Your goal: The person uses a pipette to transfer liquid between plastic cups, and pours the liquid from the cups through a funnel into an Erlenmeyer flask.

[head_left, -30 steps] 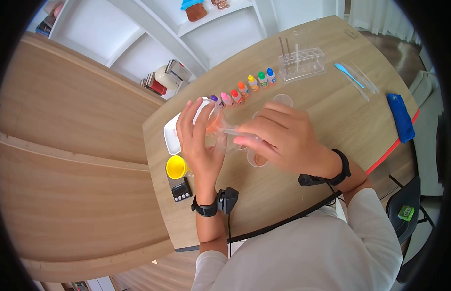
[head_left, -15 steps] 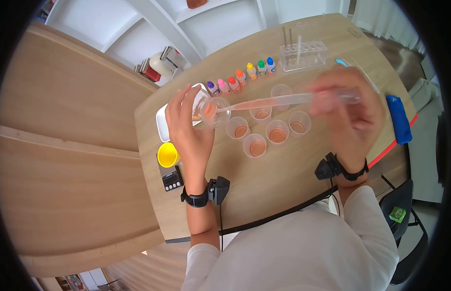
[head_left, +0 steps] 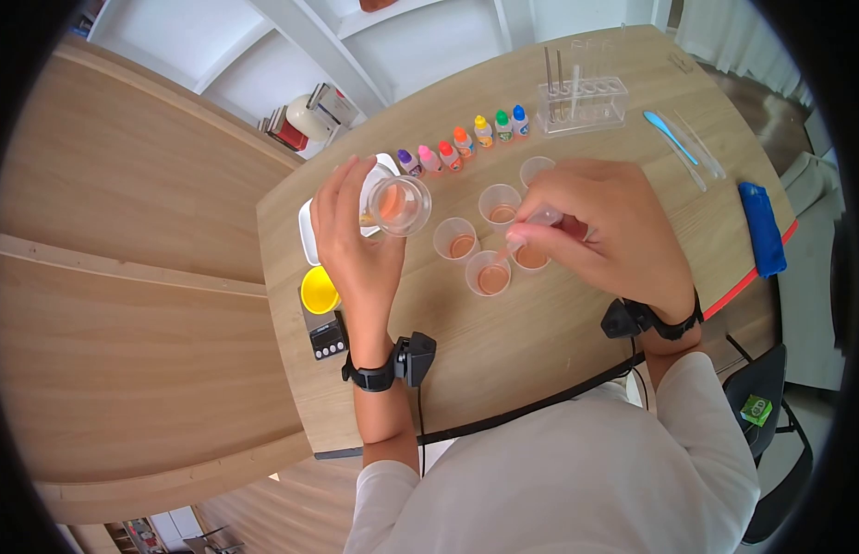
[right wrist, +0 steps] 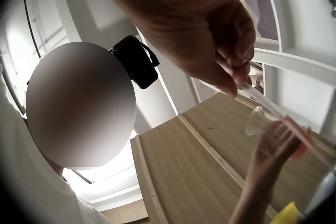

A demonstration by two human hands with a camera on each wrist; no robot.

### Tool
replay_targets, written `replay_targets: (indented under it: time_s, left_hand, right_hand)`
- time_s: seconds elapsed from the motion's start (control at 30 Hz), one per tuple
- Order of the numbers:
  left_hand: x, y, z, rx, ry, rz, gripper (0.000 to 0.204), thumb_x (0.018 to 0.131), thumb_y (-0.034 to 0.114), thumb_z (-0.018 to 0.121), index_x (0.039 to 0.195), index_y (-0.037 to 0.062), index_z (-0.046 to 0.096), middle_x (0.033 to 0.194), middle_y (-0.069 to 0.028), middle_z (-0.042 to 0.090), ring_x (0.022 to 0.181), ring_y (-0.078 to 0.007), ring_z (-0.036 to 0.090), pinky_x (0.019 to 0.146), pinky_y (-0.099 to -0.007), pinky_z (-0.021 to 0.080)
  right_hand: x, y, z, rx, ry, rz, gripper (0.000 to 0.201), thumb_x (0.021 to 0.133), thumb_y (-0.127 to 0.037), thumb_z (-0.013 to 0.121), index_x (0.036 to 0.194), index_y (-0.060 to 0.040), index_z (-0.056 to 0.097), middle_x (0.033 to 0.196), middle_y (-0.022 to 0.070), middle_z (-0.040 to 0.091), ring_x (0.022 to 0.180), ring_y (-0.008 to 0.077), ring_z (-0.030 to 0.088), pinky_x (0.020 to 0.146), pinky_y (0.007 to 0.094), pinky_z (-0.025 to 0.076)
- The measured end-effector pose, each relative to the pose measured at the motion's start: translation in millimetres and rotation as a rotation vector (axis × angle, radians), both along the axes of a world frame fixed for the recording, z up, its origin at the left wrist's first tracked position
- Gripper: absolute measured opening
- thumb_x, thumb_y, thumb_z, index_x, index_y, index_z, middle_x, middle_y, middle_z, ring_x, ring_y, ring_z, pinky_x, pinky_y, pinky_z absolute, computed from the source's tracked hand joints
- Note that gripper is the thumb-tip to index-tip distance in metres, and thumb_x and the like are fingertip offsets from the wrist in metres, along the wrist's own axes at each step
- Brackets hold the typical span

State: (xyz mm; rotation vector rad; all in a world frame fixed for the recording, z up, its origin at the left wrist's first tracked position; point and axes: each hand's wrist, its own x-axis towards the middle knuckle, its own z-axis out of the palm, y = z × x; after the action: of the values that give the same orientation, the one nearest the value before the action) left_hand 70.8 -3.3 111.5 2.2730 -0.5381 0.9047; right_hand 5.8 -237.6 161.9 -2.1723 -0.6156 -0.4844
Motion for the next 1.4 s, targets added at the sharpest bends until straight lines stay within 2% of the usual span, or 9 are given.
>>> replay_targets:
  time_s: [0.33, 0.63, 0.87, 0.93, 1.03, 1.07, 1.13, 1.4]
  left_hand:
    - [-1, 0, 0, 0.017, -0.002, -0.016, 0.054, 0.066, 0.001, 0.078, 0.117, 0.0103, 0.064, 0.122, -0.012, 0.061, 0.114, -0.0335, 0.055, 0.095, -0.0428, 0.045]
    - [0, -1, -3, 0.03, 0.005, -0.042, 0.054, 0.066, 0.002, 0.079, 0.117, 0.0113, 0.065, 0.121, -0.01, 0.062, 0.113, -0.0325, 0.055, 0.095, -0.0425, 0.045]
    - [0, -3, -4, 0.038, 0.034, -0.089, 0.056, 0.065, 0.004, 0.08, 0.118, 0.0118, 0.065, 0.122, -0.0095, 0.062, 0.113, -0.0311, 0.056, 0.094, -0.0403, 0.046]
    - [0, -4, -4, 0.034, 0.04, -0.092, 0.056, 0.065, 0.004, 0.08, 0.118, 0.0119, 0.065, 0.122, -0.0095, 0.062, 0.113, -0.031, 0.056, 0.094, -0.04, 0.047]
    - [1, -4, -5, 0.043, 0.022, -0.088, 0.056, 0.065, 0.004, 0.079, 0.119, 0.0116, 0.065, 0.121, -0.0097, 0.062, 0.112, -0.031, 0.057, 0.093, -0.0403, 0.047]
    - [1, -5, -5, 0.051, 0.005, -0.087, 0.055, 0.064, 0.004, 0.082, 0.117, 0.01, 0.065, 0.119, -0.0093, 0.064, 0.109, -0.0304, 0.058, 0.092, -0.0399, 0.047]
    - [1, -5, -5, 0.059, -0.013, -0.087, 0.055, 0.063, 0.005, 0.084, 0.114, 0.0085, 0.064, 0.116, -0.0088, 0.066, 0.107, -0.0297, 0.06, 0.091, -0.0395, 0.046]
    - [-2, -8, -2, 0.051, 0.016, -0.085, 0.056, 0.062, 0.0, 0.08, 0.115, 0.0096, 0.065, 0.117, -0.0101, 0.065, 0.107, -0.03, 0.06, 0.091, -0.039, 0.046]
  right_hand:
    - [3, 2, -7, -0.03, -0.096, 0.013, 0.013, 0.081, -0.015, 0.071, 0.075, -0.0078, 0.063, 0.061, 0.0054, 0.055, 0.053, 0.0221, 0.051, 0.049, 0.0327, 0.036]
    - [4, 6, -9, -0.055, -0.087, 0.039, 0.015, 0.082, -0.017, 0.07, 0.074, -0.0076, 0.062, 0.062, 0.0056, 0.055, 0.056, 0.0252, 0.051, 0.051, 0.0347, 0.037]
    - [1, 6, -4, -0.055, -0.043, 0.027, 0.01, 0.08, -0.013, 0.072, 0.077, -0.0072, 0.064, 0.061, 0.005, 0.055, 0.053, 0.0218, 0.05, 0.051, 0.0325, 0.038]
    - [-4, 8, 0, 0.135, -0.114, -0.044, 0.009, 0.075, -0.007, 0.073, 0.078, -0.0071, 0.065, 0.062, 0.0048, 0.056, 0.051, 0.0198, 0.048, 0.05, 0.0307, 0.037]
    - [-12, 10, 11, 0.217, -0.237, -0.055, 0.012, 0.071, -0.002, 0.073, 0.078, -0.0061, 0.065, 0.063, 0.0048, 0.058, 0.051, 0.0202, 0.047, 0.048, 0.0298, 0.036]
    - [-11, 10, 10, 0.217, -0.237, -0.054, 0.012, 0.071, -0.002, 0.073, 0.078, -0.0061, 0.065, 0.063, 0.0048, 0.058, 0.051, 0.0202, 0.047, 0.048, 0.0298, 0.036]
    - [-9, 10, 5, 0.18, -0.424, 0.018, 0.015, 0.069, 0.0, 0.072, 0.08, -0.0052, 0.064, 0.065, 0.0039, 0.06, 0.05, 0.0206, 0.047, 0.047, 0.0288, 0.036]
    - [-15, 12, 3, 0.072, -0.61, -0.009, 0.021, 0.067, -0.001, 0.074, 0.086, -0.0061, 0.064, 0.062, 0.0047, 0.058, 0.049, 0.0205, 0.048, 0.045, 0.0294, 0.036]
